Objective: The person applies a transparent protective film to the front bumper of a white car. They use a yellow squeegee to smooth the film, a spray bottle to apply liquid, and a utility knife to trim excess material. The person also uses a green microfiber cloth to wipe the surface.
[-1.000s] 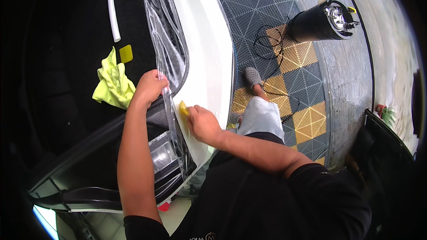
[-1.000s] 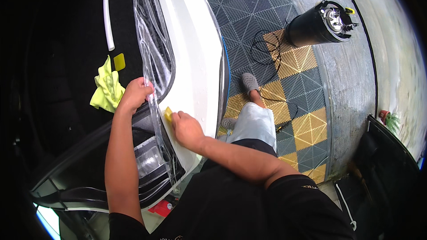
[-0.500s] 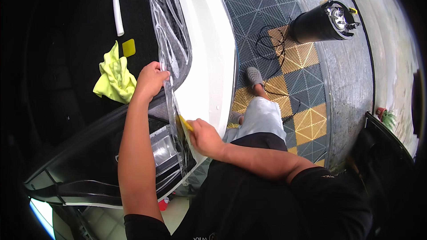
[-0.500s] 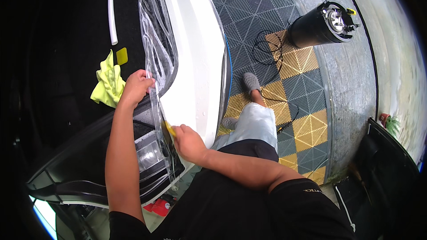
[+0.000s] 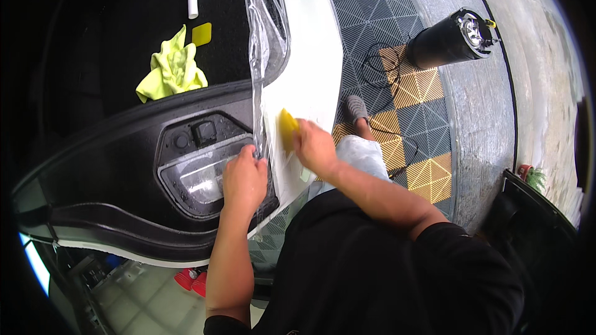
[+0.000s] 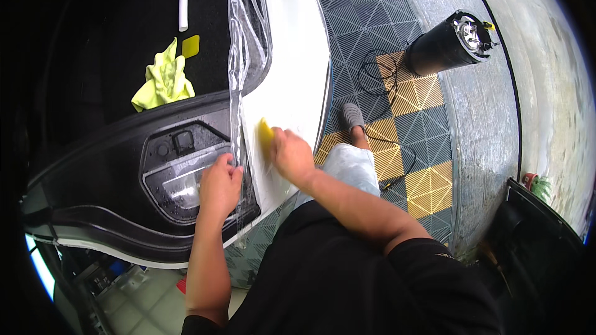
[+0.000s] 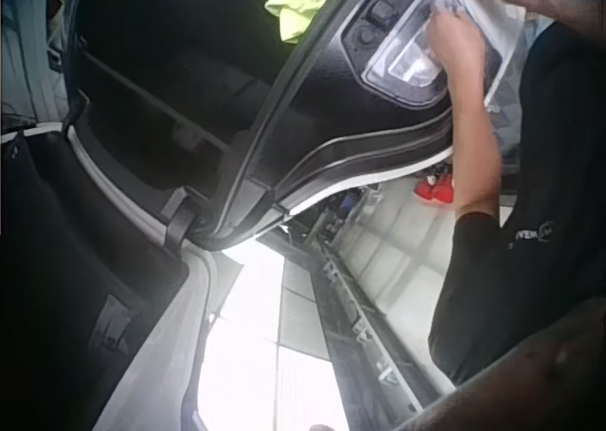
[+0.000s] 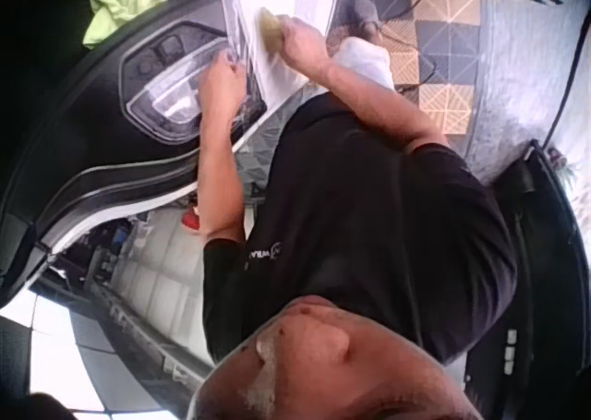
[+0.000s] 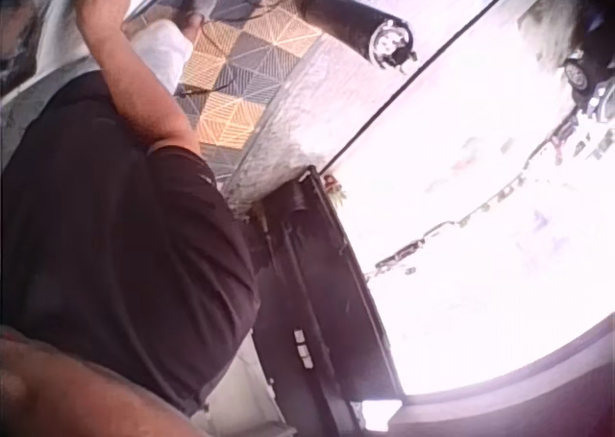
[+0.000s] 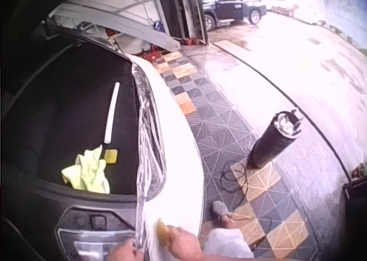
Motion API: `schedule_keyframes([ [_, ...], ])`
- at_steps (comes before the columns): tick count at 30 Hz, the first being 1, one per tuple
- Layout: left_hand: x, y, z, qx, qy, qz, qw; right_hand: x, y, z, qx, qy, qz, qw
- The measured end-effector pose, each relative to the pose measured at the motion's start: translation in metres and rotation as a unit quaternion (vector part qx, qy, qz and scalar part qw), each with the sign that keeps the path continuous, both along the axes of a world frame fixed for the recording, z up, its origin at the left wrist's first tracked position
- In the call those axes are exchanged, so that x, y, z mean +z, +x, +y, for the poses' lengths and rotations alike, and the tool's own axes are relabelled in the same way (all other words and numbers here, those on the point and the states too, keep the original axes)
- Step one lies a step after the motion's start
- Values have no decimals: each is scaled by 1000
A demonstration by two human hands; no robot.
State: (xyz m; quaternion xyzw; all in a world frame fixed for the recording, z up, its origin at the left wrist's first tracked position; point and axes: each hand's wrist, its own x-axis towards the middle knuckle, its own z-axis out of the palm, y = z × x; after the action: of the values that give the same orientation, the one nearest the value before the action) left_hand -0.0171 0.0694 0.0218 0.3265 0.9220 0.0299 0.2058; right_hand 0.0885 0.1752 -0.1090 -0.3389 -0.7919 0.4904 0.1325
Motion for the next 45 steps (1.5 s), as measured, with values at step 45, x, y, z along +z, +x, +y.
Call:
schedule_keyframes([
  [45,-11,3,-37,36,12,-81,996,-6,38,-29,-133,-155,-50,978],
])
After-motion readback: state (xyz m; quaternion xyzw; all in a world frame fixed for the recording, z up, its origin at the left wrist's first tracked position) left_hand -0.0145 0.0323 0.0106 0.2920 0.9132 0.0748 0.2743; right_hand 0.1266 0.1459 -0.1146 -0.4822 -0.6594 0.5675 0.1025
